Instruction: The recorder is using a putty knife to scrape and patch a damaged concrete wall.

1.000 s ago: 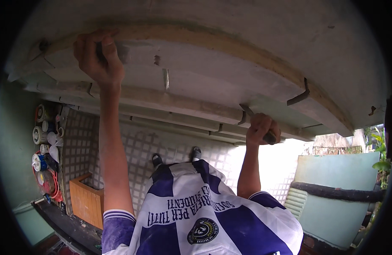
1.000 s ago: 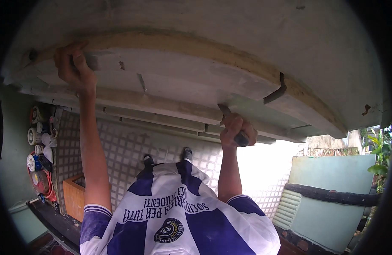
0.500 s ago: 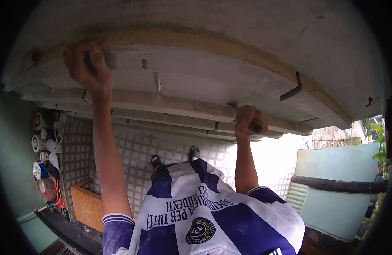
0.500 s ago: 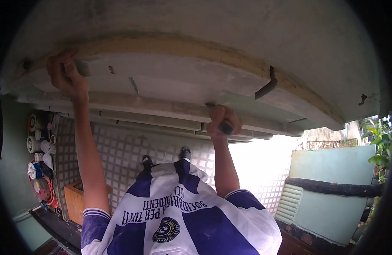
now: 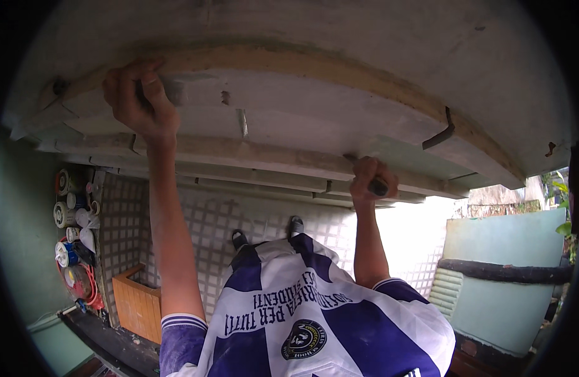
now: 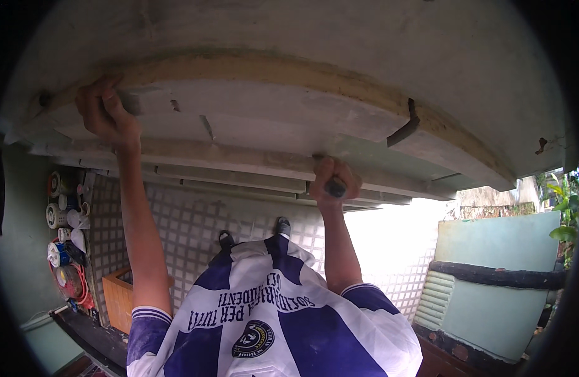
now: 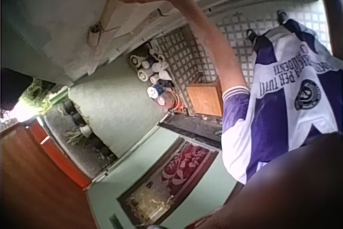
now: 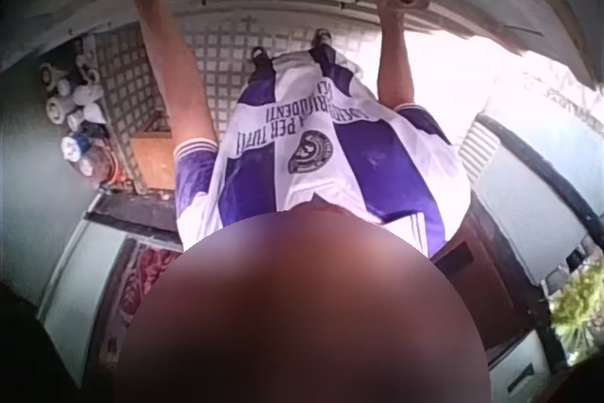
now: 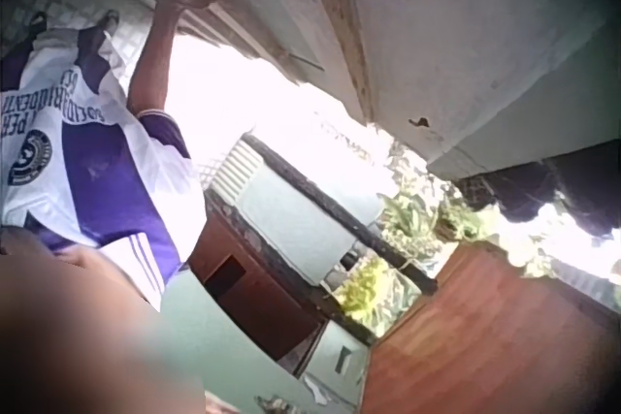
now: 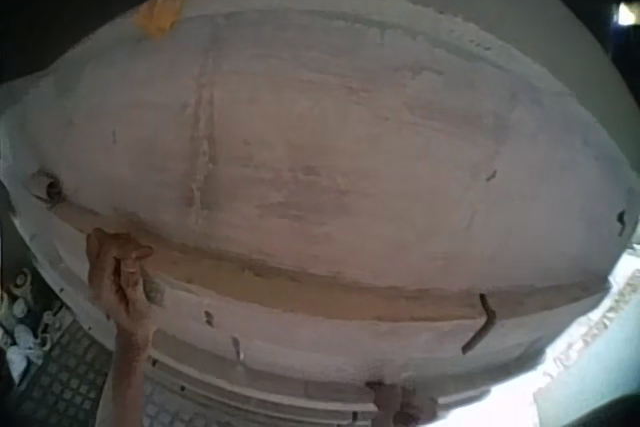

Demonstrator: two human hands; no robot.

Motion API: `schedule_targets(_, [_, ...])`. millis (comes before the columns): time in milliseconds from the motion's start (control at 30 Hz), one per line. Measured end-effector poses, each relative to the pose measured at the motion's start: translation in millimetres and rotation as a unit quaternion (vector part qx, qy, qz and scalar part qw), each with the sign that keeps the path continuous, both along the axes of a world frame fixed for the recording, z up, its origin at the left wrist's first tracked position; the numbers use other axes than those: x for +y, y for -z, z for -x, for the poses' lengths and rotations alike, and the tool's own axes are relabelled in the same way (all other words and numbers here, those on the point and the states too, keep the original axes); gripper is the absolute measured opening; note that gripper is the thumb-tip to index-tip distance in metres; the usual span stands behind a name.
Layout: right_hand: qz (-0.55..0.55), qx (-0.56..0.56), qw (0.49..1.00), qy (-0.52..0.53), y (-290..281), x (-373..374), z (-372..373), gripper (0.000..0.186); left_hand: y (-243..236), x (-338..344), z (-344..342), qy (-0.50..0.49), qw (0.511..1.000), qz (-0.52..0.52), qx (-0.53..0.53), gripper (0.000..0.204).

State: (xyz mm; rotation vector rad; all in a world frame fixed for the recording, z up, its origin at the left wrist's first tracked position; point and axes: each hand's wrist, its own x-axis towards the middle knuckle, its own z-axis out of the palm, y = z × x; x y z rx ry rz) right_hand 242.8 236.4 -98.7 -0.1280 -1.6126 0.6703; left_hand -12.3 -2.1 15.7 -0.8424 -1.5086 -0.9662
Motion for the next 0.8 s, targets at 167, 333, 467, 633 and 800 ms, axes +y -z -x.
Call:
schedule_targets(167, [0.0, 0.053, 0.998, -0.028, -11, -16, -22, 0.038, 1, 0, 4, 0.002, 1.0, -0.004, 0.016, 0.036])
schedule_targets(333, [-0.036, 0.05, 0.998, 0.019, -3, -3, -18, 0.037, 2, -2, 3, -0.002, 1.0, -0.003, 0.01, 0.037])
schedule_targets(467, [-0.014, 0.048, 0.999, 0.012, -5, -1, -18, 0.039, 2, 0, 3, 0.02, 1.0, -0.003, 0.01, 0.034])
schedule_targets(633, [-0.029, 0.085, 0.996, 0.028, -8, 2, -18, 0.04, 2, 1, 6, 0.023, 0.999, -0.019, 0.015, 0.031])
schedule_targets(800, [-0.037, 0.064, 0.997, 0.024, -18, 1, -17, 0.039, 0, -2, 5, 0.015, 1.0, -0.005, 0.003, 0.032])
